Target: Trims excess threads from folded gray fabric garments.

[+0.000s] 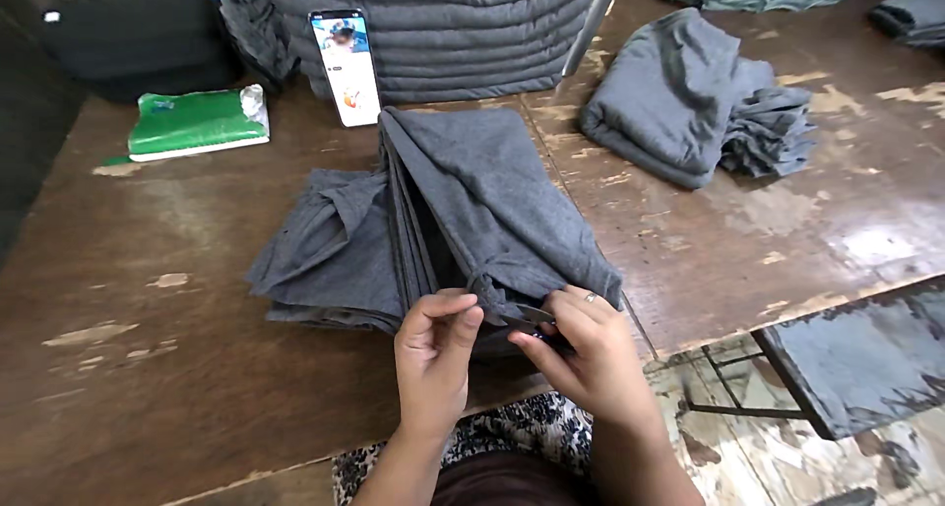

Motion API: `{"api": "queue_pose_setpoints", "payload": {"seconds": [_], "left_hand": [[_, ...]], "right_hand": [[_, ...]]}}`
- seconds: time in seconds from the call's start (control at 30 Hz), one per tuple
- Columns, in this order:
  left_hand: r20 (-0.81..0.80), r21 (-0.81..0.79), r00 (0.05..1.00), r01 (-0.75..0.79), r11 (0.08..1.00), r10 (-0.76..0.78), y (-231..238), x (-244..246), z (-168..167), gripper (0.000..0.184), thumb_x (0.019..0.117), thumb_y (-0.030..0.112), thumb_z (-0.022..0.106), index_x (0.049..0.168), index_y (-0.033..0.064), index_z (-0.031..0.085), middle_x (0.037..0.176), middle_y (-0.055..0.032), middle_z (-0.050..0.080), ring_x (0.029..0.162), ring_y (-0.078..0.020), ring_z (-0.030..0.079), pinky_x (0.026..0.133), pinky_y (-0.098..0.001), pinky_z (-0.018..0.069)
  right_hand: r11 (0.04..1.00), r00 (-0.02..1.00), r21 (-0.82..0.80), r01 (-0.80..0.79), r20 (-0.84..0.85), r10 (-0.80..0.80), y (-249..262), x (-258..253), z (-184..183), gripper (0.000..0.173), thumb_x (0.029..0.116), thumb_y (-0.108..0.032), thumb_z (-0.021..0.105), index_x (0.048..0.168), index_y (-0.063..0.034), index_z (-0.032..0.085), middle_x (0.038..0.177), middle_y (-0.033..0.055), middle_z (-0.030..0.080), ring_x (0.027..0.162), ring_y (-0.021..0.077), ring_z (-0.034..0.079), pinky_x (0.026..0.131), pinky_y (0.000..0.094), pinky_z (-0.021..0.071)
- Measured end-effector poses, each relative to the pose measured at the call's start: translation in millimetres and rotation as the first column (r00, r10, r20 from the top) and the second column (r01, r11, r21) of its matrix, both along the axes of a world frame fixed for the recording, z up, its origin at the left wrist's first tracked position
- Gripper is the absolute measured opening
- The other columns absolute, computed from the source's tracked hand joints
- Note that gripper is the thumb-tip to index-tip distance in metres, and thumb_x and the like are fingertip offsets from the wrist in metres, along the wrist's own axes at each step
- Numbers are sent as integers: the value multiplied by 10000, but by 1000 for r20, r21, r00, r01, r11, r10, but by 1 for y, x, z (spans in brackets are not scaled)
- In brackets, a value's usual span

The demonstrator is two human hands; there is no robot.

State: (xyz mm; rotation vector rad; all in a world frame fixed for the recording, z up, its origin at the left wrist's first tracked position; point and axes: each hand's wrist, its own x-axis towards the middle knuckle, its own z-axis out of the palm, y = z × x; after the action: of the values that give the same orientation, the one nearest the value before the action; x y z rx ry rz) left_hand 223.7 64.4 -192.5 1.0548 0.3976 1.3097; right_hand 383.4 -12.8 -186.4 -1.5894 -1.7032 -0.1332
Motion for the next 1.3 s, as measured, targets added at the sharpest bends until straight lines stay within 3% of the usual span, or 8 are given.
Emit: {"api": "queue_pose_setpoints", "payload": {"seconds": [0.37, 0.6, 0.73, 0.8, 0.93, 1.03, 1.17, 1.3], "left_hand": [[-69, 308, 997, -5, 951, 27, -3, 1, -9, 142, 957, 84, 703, 1075, 140, 760, 1123, 42, 692, 1019, -15, 655, 863, -159, 558], [-64, 277, 995, -56, 959, 76, -7, 4, -6, 80, 988, 95, 652, 1056, 116, 690, 1097, 49, 678, 997, -14, 655, 846, -168, 565], [-136, 300, 972, -143, 943, 190, -7, 5, -3, 103, 918, 47, 734, 962, 124, 682, 1009, 42, 671, 923, -9, 659, 788, -156, 577], [-206, 449, 932, -180, 875, 298, -7, -2, -5, 111, 899, 39, 747, 936, 118, 678, 975, 35, 652, 934, -10, 646, 805, -142, 560], [-303, 722, 879, -39, 691, 367, 0, -27, -5, 99, 884, -22, 694, 878, 57, 634, 968, -28, 661, 974, -99, 636, 896, -202, 531], [-452, 689, 847, 131, 712, 281, 4, -38, -1, 70, 918, 4, 687, 888, 56, 651, 974, -27, 706, 989, -92, 665, 904, -203, 548], [-451, 597, 862, 99, 796, 231, 2, -36, 2, 80, 913, 33, 722, 891, 68, 654, 942, -14, 718, 952, -71, 695, 854, -195, 582], [-382, 566, 904, 67, 822, 190, 0, -31, 1, 80, 937, 69, 721, 931, 96, 645, 933, 9, 677, 945, -53, 670, 837, -180, 566]], "right_hand": [[999, 999, 7, 36, 14, -36, 5, -17, 3, 487, 1067, -452, 477, 784, -75, 601, 663, 51, 554, 640, 181, 539, 619, 342, 418], [1000, 988, 19, 6, -157, -3, 4, -8, 5, 516, 1074, -500, 441, 829, -72, 591, 703, 31, 549, 684, 113, 542, 675, 301, 458], [990, 985, 112, 80, -164, -61, 13, 3, 4, 248, 937, -249, 705, 963, -25, 602, 999, 114, 636, 878, 147, 588, 773, 277, 497], [986, 965, 164, 7, -258, 36, 15, 14, 2, 188, 851, -68, 668, 1006, -2, 584, 993, 101, 668, 849, 99, 622, 745, 219, 530], [963, 881, 235, -133, -417, 224, 3, 34, 3, 164, 888, -25, 559, 998, -136, 510, 973, -14, 742, 899, 56, 704, 778, 216, 568], [983, 938, -18, -183, -302, 169, -9, 41, 0, 77, 936, -141, 526, 936, -67, 544, 905, 42, 672, 841, 75, 612, 748, 239, 499], [968, 989, -203, -147, -7, 149, -16, 33, 6, 558, 1041, -600, 426, 854, -96, 578, 810, 62, 541, 781, 206, 516, 730, 388, 419], [971, 980, -229, -72, 162, 111, -19, 25, 9, 602, 1035, -628, 385, 810, -112, 598, 847, 85, 568, 820, 273, 543, 710, 426, 419]]}}
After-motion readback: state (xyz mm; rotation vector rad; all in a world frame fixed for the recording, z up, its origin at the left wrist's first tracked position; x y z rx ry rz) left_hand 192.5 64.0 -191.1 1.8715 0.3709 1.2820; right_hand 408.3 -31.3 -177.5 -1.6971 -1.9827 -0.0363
